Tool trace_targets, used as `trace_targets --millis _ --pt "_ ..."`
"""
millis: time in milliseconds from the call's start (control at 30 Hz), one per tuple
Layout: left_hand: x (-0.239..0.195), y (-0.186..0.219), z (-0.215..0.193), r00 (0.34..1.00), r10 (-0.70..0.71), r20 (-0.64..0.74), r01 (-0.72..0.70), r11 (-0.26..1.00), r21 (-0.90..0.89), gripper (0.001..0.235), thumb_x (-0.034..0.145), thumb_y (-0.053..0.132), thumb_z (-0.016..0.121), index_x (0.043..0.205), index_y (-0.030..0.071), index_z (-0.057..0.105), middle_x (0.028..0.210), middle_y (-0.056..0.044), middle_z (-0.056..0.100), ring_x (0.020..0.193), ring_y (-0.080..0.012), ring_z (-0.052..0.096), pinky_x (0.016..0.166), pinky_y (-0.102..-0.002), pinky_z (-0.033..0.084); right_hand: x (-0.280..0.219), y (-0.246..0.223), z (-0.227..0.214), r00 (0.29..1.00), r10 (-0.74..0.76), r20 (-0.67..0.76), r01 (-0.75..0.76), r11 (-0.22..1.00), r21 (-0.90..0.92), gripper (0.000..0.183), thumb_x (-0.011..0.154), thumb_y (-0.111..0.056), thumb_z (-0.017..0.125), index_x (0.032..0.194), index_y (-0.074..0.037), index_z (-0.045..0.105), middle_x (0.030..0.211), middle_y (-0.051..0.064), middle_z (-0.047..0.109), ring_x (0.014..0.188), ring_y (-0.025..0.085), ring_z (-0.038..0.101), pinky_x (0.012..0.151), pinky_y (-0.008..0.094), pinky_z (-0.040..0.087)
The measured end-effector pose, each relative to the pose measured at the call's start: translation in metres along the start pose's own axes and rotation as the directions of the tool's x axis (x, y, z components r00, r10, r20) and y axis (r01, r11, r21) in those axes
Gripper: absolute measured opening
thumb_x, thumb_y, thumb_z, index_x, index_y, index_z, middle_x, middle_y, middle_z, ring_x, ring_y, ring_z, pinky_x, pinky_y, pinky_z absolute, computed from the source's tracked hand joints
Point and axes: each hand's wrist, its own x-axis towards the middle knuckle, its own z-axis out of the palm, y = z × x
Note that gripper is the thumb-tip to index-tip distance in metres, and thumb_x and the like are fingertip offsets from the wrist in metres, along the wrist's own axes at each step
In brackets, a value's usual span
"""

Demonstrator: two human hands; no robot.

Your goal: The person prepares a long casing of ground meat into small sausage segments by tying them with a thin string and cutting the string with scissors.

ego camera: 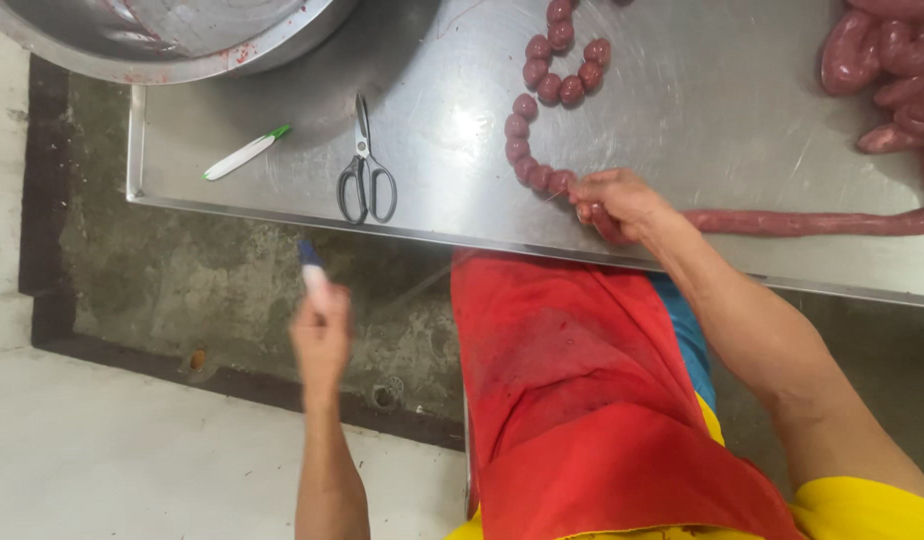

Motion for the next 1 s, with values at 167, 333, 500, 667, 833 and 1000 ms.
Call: trace_targets --millis 167,333,500,667,833,1000 --pt "-0.072 -0.026 0.093 0.748 -0.553 0.367 0.476 0.832 0.284 0.037 0.102 0.042 0.050 0.126 0.016 0.061 0.073 -0.003 0.060 0.063 -0.0128 0.055 0.054 -0.033 0.044 -0.018 0.003 0.022 0.990 -0.140 -0.023 0.136 0.886 0.443 0.020 0.098 -0.017 0.064 0.094 0.000 0.074 0.102 0.012 0.081 0.093 0.021 0.066 0.089 0.030 0.051" --pt "-0.052 0.054 0.153 0.891 0.317 0.326 -0.338 0.941 0.009 0.029 0.107 0.027 0.056 0.124 0.008 0.067 0.103 -0.017 0.071 0.093 -0.0333 0.070 0.078 -0.043 0.055 -0.064 -0.014 0.049 0.562 -0.818 -0.120 0.368 0.377 -0.850 0.014 0.094 -0.015 0.075 0.103 -0.004 0.076 0.132 0.020 0.064 0.128 0.045 0.056 0.105 0.053 0.040" --pt "0.024 0.100 0.200 0.908 0.329 0.259 -0.404 0.851 0.336 0.027 0.098 0.025 0.062 0.121 0.017 0.073 0.091 -0.017 0.067 0.085 -0.0393 0.065 0.074 -0.050 0.050 -0.072 -0.026 0.047 0.410 -0.912 -0.021 0.214 0.118 -0.970 0.014 0.082 -0.022 0.080 0.087 -0.009 0.079 0.150 0.022 0.052 0.135 0.050 0.046 0.104 0.063 0.029" --pt "-0.025 0.094 0.249 0.703 0.692 0.164 -0.649 0.719 -0.248 0.032 0.093 0.017 0.075 0.125 0.016 0.071 0.102 -0.011 0.069 0.095 -0.0287 0.066 0.085 -0.040 0.054 -0.015 0.012 0.021 0.881 -0.452 -0.141 0.471 0.865 0.172 0.018 0.097 -0.017 0.074 0.092 0.000 0.075 0.113 0.011 0.066 0.119 0.020 0.057 0.093 0.037 0.052" --pt "-0.037 0.091 0.272 0.736 0.671 0.091 -0.596 0.705 -0.384 0.038 0.094 0.010 0.075 0.130 0.009 0.064 0.112 -0.012 0.066 0.099 -0.0265 0.062 0.090 -0.036 0.052 -0.023 0.037 0.026 0.971 -0.237 0.040 0.218 0.939 0.266 0.016 0.099 -0.017 0.066 0.092 -0.004 0.070 0.087 0.007 0.065 0.079 0.016 0.060 0.070 0.028 0.051" --pt "0.010 0.078 0.228 0.999 0.021 -0.041 -0.042 0.776 -0.630 0.022 0.104 0.011 0.066 0.124 0.000 0.067 0.111 -0.007 0.068 0.097 -0.0145 0.062 0.087 -0.029 0.051 -0.030 0.008 0.035 0.987 -0.161 0.013 0.160 0.985 0.069 0.025 0.101 -0.016 0.063 0.080 -0.002 0.063 0.067 0.006 0.060 0.060 0.018 0.052 0.057 0.033 0.044"
